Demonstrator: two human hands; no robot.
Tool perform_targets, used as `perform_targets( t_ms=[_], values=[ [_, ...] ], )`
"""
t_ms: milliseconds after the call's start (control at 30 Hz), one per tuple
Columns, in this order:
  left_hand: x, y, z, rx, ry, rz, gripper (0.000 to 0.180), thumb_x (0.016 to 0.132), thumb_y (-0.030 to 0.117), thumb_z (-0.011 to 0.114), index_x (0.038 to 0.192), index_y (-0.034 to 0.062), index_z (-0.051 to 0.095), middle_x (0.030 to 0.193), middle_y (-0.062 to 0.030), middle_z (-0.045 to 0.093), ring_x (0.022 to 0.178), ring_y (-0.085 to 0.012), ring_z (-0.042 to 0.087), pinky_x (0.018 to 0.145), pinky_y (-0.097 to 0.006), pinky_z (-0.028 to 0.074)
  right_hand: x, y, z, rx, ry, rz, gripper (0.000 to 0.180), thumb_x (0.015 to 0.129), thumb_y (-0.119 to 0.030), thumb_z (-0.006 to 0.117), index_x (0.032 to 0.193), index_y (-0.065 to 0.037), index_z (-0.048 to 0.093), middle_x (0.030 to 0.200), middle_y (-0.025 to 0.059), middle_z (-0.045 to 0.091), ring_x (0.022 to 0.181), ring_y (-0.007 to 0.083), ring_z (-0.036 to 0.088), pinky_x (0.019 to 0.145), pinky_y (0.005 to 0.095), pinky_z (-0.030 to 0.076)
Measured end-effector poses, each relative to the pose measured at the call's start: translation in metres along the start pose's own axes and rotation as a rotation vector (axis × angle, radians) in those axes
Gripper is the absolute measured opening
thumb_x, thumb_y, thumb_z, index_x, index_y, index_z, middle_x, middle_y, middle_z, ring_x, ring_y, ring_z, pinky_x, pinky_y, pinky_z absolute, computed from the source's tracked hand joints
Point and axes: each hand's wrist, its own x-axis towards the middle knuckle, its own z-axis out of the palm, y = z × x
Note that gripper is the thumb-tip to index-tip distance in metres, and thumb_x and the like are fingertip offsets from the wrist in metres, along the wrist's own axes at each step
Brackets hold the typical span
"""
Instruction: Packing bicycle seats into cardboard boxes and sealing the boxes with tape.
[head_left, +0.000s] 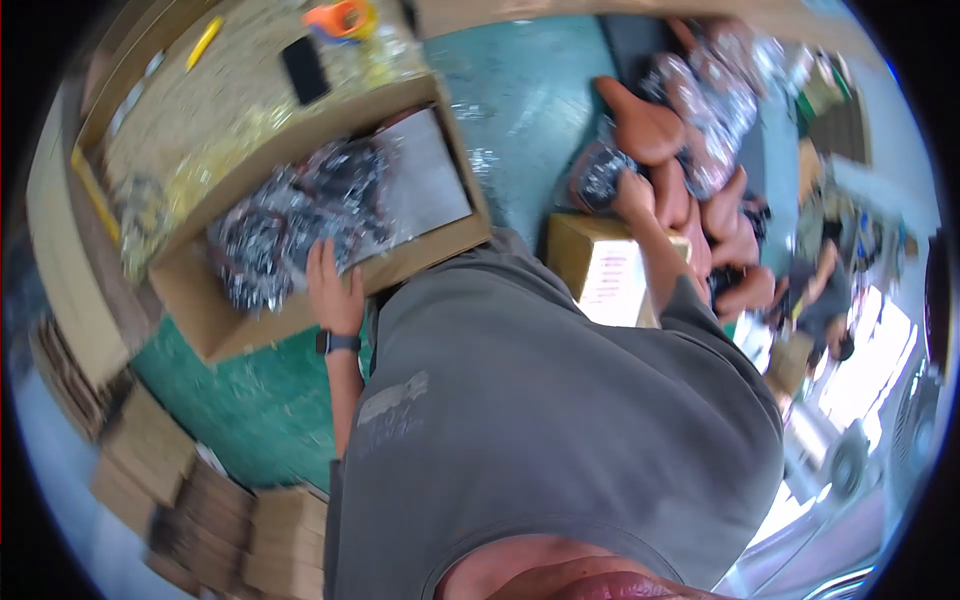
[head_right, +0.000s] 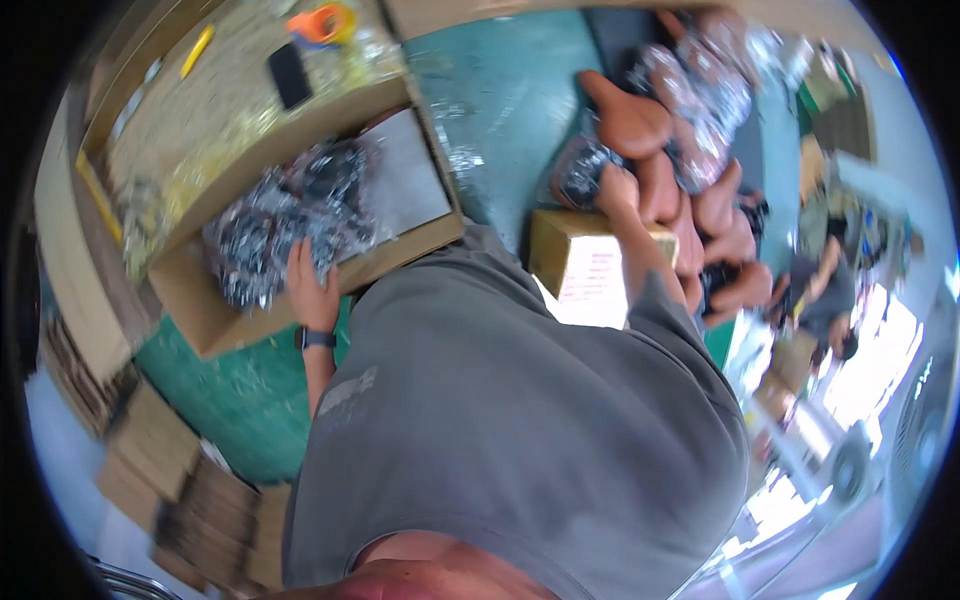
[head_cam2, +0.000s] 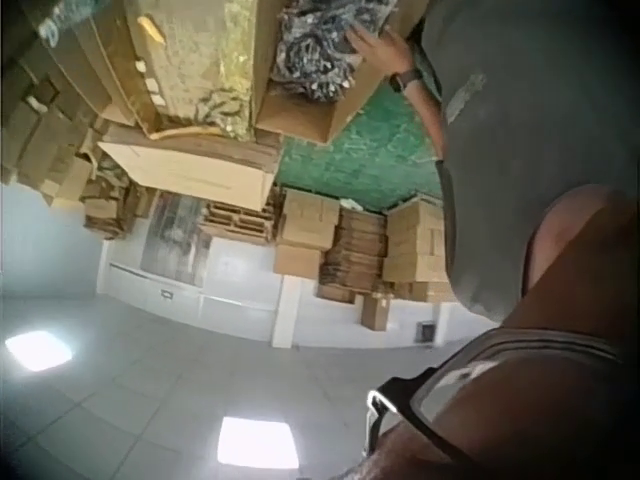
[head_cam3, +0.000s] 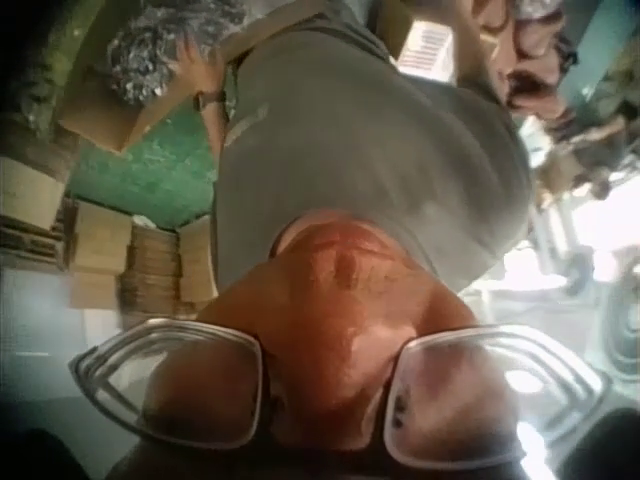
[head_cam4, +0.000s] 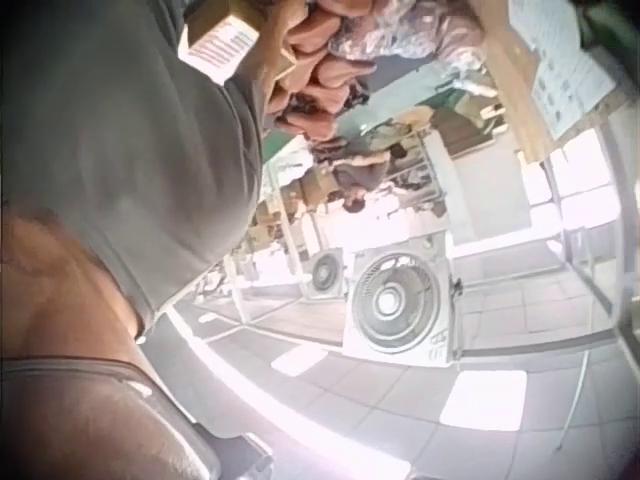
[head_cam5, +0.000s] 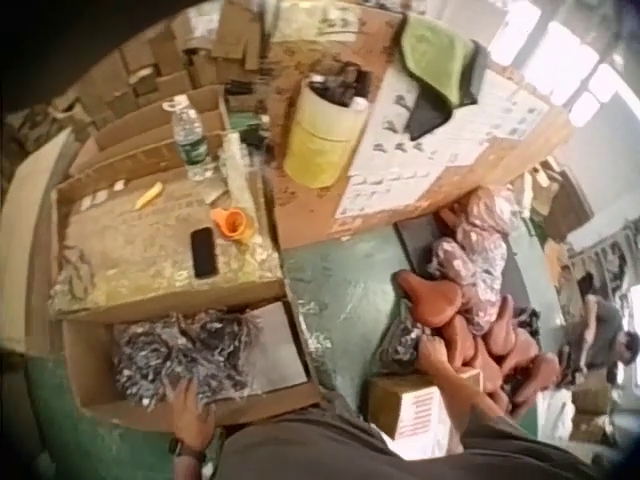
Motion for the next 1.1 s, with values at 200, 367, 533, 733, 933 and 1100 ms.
perform_targets(
  t_ms=[200, 367, 533, 733, 933, 1100],
  values=[
    [-0.043, 0.000, -0.009, 0.011, 0.101, -0.225, 0.074, 0.095, 0.010, 0.080, 0.164, 0.0033, 0.054, 0.164, -0.0242, 0.057, 0.153, -0.0462, 0.052, 0.127, -0.053, 0.044, -0.016, -0.074, -0.114, 0.639, 0.099, -0.093, 0.054, 0.073, -0.013, 0.090, 0.118, 0.001, 0.063, 0.109, 0.0259, 0.075, 0.100, 0.0463, 0.075, 0.089, 0.0505, 0.059],
    [-0.068, -0.016, -0.023, -0.015, 0.182, -0.282, 0.073, 0.094, 0.010, 0.080, 0.162, 0.0031, 0.056, 0.162, -0.0237, 0.059, 0.150, -0.0455, 0.055, 0.126, -0.052, 0.046, -0.057, -0.232, -0.328, 0.578, 0.150, -0.663, 0.054, 0.073, -0.004, 0.086, 0.120, 0.000, 0.060, 0.107, 0.0231, 0.070, 0.100, 0.0436, 0.070, 0.092, 0.0488, 0.055],
    [-0.044, -0.050, -0.052, 0.077, 0.145, -0.108, 0.070, 0.093, 0.009, 0.080, 0.159, 0.0042, 0.058, 0.160, -0.0223, 0.061, 0.149, -0.0452, 0.056, 0.125, -0.053, 0.046, -0.008, -0.407, -0.258, -0.174, 0.156, -1.322, 0.025, 0.081, -0.011, 0.079, 0.106, -0.007, 0.078, 0.101, 0.0121, 0.079, 0.107, 0.0378, 0.075, 0.091, 0.0514, 0.057],
    [-0.015, -0.124, -0.116, 0.074, 0.294, -0.059, 0.069, 0.092, 0.011, 0.082, 0.158, 0.0042, 0.060, 0.158, -0.0220, 0.063, 0.147, -0.0448, 0.057, 0.125, -0.053, 0.047, 0.078, -0.465, -0.059, -0.717, -0.254, -1.439, 0.014, 0.092, -0.019, 0.075, 0.103, -0.013, 0.083, 0.109, 0.0081, 0.083, 0.115, 0.0299, 0.075, 0.098, 0.0472, 0.059],
    [-0.052, -0.330, -0.181, 0.165, 0.515, -0.332, 0.069, 0.097, 0.023, 0.084, 0.157, -0.0005, 0.060, 0.159, -0.0264, 0.063, 0.148, -0.0474, 0.058, 0.125, -0.056, 0.046, 0.016, -0.464, -0.160, 0.145, 0.207, -1.146, 0.043, 0.088, -0.003, 0.076, 0.131, -0.008, 0.076, 0.139, 0.0162, 0.075, 0.137, 0.0396, 0.066, 0.120, 0.0507, 0.050],
    [-0.073, -0.582, -0.200, -0.349, 0.611, -0.906, 0.097, 0.107, 0.070, 0.066, 0.165, -0.0062, 0.051, 0.168, -0.0263, 0.057, 0.156, -0.0397, 0.053, 0.128, -0.051, 0.044, 0.054, -0.352, -0.163, 1.376, 0.312, 0.157, 0.083, 0.112, -0.063, 0.062, 0.169, -0.005, 0.048, 0.171, 0.0187, 0.052, 0.155, 0.0348, 0.052, 0.127, 0.0481, 0.044]
  ],
)
